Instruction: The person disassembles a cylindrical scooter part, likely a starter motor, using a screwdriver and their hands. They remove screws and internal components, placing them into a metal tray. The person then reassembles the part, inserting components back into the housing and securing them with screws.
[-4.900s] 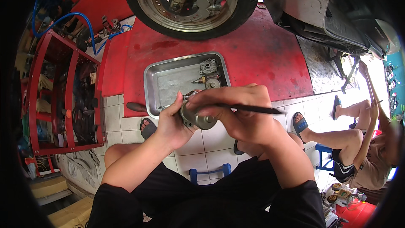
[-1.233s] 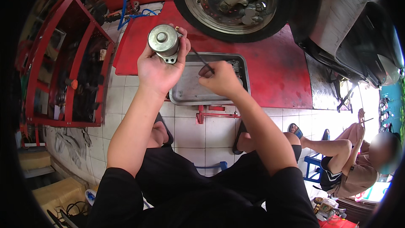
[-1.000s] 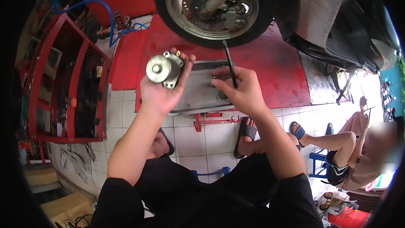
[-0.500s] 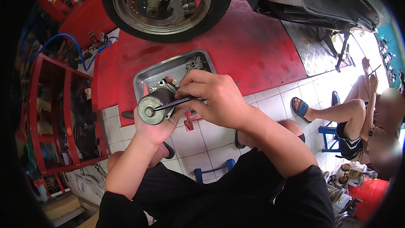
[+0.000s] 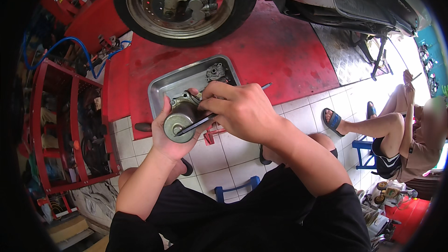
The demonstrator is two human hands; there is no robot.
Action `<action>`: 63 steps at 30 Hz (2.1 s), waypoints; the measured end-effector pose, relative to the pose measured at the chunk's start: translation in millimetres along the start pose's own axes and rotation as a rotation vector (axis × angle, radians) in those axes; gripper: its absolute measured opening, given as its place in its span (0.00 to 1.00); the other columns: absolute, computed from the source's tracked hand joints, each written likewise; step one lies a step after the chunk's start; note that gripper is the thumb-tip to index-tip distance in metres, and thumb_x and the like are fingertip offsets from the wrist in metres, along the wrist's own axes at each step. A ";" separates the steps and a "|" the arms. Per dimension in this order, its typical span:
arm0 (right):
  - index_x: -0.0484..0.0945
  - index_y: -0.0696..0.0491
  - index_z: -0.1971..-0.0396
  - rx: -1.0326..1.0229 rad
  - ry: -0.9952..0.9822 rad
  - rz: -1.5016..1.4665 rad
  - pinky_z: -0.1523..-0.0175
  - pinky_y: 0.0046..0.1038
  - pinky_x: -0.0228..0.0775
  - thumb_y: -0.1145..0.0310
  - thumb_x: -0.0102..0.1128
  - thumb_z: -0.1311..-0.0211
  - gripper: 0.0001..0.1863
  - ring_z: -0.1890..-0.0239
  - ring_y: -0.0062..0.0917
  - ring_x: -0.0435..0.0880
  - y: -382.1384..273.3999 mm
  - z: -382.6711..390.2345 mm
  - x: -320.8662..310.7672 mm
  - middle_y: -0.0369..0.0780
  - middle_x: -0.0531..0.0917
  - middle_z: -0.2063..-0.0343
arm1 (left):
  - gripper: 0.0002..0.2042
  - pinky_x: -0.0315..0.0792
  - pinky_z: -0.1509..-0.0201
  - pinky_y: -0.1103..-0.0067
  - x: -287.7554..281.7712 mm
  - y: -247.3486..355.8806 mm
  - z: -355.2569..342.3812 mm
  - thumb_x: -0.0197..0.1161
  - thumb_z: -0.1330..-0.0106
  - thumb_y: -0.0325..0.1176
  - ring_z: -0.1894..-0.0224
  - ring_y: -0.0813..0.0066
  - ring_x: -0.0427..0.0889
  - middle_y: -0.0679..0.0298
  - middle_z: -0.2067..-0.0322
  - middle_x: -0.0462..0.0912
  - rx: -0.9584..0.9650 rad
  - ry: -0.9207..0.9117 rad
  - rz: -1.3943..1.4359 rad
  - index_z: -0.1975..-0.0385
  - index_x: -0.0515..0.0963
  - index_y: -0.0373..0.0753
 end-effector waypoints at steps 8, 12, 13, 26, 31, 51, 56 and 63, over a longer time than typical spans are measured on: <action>0.84 0.51 0.66 -0.015 -0.049 0.008 0.75 0.34 0.70 0.75 0.68 0.60 0.15 0.73 0.31 0.83 1.7 1.3 7.2 0.32 0.82 0.65 | 0.30 0.60 0.26 0.57 -5.7 -3.8 1.1 0.42 0.24 0.59 0.36 0.47 0.72 0.52 0.42 0.75 -0.037 -0.077 0.096 0.40 0.69 0.37; 0.84 0.51 0.66 0.000 -0.048 0.008 0.75 0.34 0.70 0.74 0.68 0.59 0.15 0.72 0.32 0.83 2.4 0.4 7.0 0.32 0.82 0.65 | 0.30 0.60 0.27 0.55 -10.0 -6.3 1.3 0.43 0.25 0.59 0.35 0.48 0.72 0.54 0.42 0.75 -0.056 -0.019 0.106 0.40 0.70 0.37; 0.84 0.51 0.66 0.006 -0.040 -0.002 0.75 0.34 0.70 0.74 0.68 0.59 0.15 0.72 0.32 0.83 1.1 -0.7 5.7 0.32 0.82 0.65 | 0.30 0.60 0.27 0.55 -9.8 -6.7 2.1 0.43 0.25 0.59 0.35 0.49 0.72 0.54 0.42 0.75 -0.063 -0.025 0.102 0.40 0.70 0.38; 0.84 0.53 0.65 0.045 -0.123 -0.141 0.72 0.32 0.74 0.82 0.66 0.63 0.19 0.69 0.34 0.84 5.9 -0.7 8.6 0.36 0.84 0.65 | 0.30 0.59 0.26 0.55 -6.8 -12.7 5.1 0.46 0.25 0.58 0.34 0.44 0.70 0.49 0.41 0.74 -0.101 -0.048 0.216 0.41 0.70 0.36; 0.83 0.52 0.68 0.060 -0.141 -0.124 0.71 0.38 0.71 0.77 0.67 0.61 0.15 0.69 0.39 0.83 9.9 -0.6 10.7 0.35 0.82 0.68 | 0.29 0.63 0.28 0.53 -10.5 -12.0 2.7 0.47 0.26 0.58 0.36 0.49 0.72 0.52 0.44 0.77 -0.060 0.059 0.024 0.42 0.71 0.37; 0.82 0.54 0.66 0.053 -0.226 -0.214 0.67 0.35 0.77 0.75 0.72 0.65 0.18 0.67 0.37 0.86 7.2 -3.4 12.5 0.38 0.84 0.68 | 0.30 0.60 0.27 0.52 -8.5 -14.5 7.3 0.43 0.24 0.58 0.34 0.47 0.70 0.49 0.40 0.74 -0.110 0.075 0.062 0.39 0.69 0.37; 0.83 0.56 0.63 -0.036 -0.152 -0.178 0.65 0.35 0.80 0.77 0.67 0.64 0.20 0.64 0.38 0.87 6.8 3.7 4.7 0.41 0.85 0.61 | 0.30 0.62 0.28 0.55 -28.3 -18.1 8.0 0.44 0.24 0.57 0.36 0.48 0.73 0.49 0.42 0.77 -0.117 0.106 0.128 0.39 0.69 0.35; 0.79 0.54 0.70 -0.010 -0.155 -0.204 0.67 0.40 0.72 0.75 0.65 0.61 0.13 0.67 0.40 0.83 12.3 7.6 7.5 0.39 0.82 0.68 | 0.30 0.64 0.28 0.52 -29.9 -13.1 1.8 0.44 0.25 0.57 0.37 0.50 0.74 0.50 0.43 0.77 -0.085 0.149 0.031 0.40 0.70 0.36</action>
Point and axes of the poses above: each hand's wrist, its own z-axis away from the middle knuckle, its own x-axis out of the palm, y = z × x, the point moved 9 cm from there along -z, towards the middle knuckle
